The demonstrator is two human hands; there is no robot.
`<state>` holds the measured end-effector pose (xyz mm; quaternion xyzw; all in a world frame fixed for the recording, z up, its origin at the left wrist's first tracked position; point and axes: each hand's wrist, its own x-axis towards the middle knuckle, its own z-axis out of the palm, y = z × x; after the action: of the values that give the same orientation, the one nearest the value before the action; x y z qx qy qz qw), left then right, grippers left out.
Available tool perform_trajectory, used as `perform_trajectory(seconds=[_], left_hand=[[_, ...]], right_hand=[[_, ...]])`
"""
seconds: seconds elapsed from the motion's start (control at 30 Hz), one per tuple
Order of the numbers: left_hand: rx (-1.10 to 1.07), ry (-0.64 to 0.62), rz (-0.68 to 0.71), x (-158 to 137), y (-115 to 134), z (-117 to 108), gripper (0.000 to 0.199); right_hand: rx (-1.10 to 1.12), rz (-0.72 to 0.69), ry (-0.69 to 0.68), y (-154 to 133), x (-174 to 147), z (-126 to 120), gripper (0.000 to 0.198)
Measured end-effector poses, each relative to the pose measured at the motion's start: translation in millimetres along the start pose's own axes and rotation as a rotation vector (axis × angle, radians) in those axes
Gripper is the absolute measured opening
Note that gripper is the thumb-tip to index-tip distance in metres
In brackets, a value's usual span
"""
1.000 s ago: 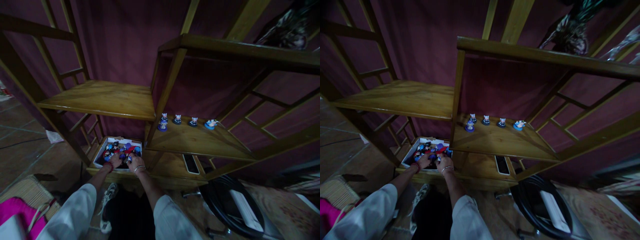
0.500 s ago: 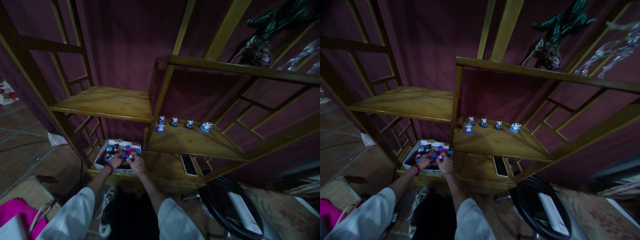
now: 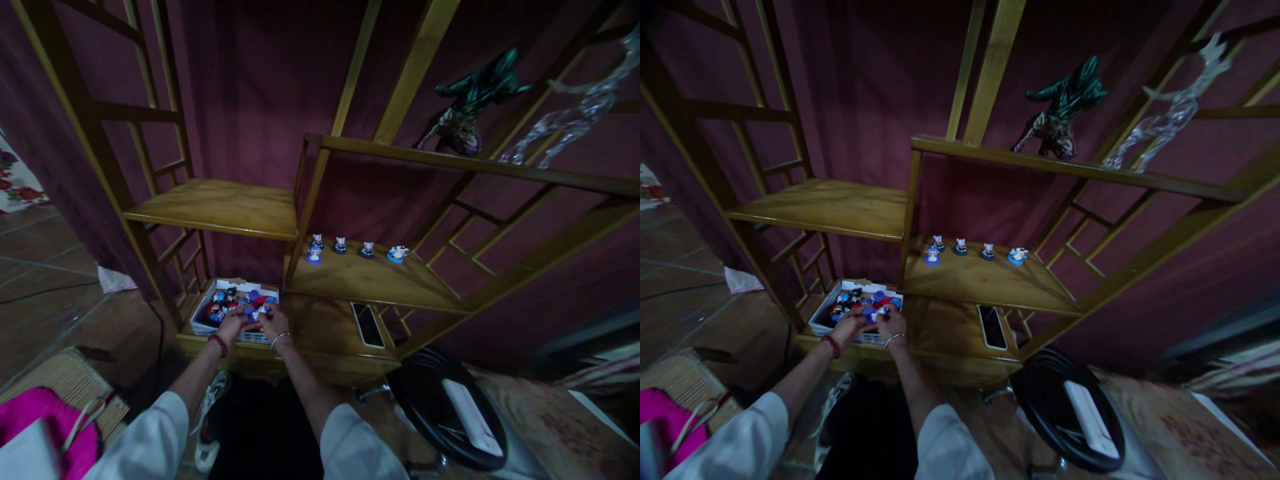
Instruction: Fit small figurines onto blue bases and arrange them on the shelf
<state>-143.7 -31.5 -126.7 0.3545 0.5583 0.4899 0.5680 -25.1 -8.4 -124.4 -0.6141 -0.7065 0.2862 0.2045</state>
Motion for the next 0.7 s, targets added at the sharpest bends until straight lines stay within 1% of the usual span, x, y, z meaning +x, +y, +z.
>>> perform_trajectory(seconds=[0.1,0.17,0.27,0.4,0.5,0.6,0.7], left_hand=[[-0.092,-0.01,0.01,-9.5,2.2,1.3,0.035],[-0.125,-0.036,0.004,-16.3,4.4,2.0,0.036],[-0.174,-0.095,0.002,-27.4,8.7,3.1,0.035],[-0.264,-0.206,0.052,-41.1,13.6,4.3,0.038],[-0.287,-0.265,0.09,-50.0,16.4,5.5,0.045],[-0.269,-0.271,0.109,-59.6,20.4,7.7,0.051],[-0.286,-0.268,0.13,-70.9,25.5,10.4,0.055]], right_hand=[[0.207,0.056,-0.006,0.5,-6.2,-3.3,0.03],[0.302,0.075,0.009,2.2,-10.0,-3.9,0.031],[0.444,0.093,0.033,3.1,-17.5,-6.2,0.032],[0.646,0.097,0.049,-2.4,-32.8,-15.7,0.032],[0.716,0.102,0.065,-7.6,-44.3,-24.5,0.03],[0.776,0.104,0.081,-9.6,-52.8,-31.2,0.029],[0.834,0.077,0.089,-8.9,-58.9,-35.6,0.03]])
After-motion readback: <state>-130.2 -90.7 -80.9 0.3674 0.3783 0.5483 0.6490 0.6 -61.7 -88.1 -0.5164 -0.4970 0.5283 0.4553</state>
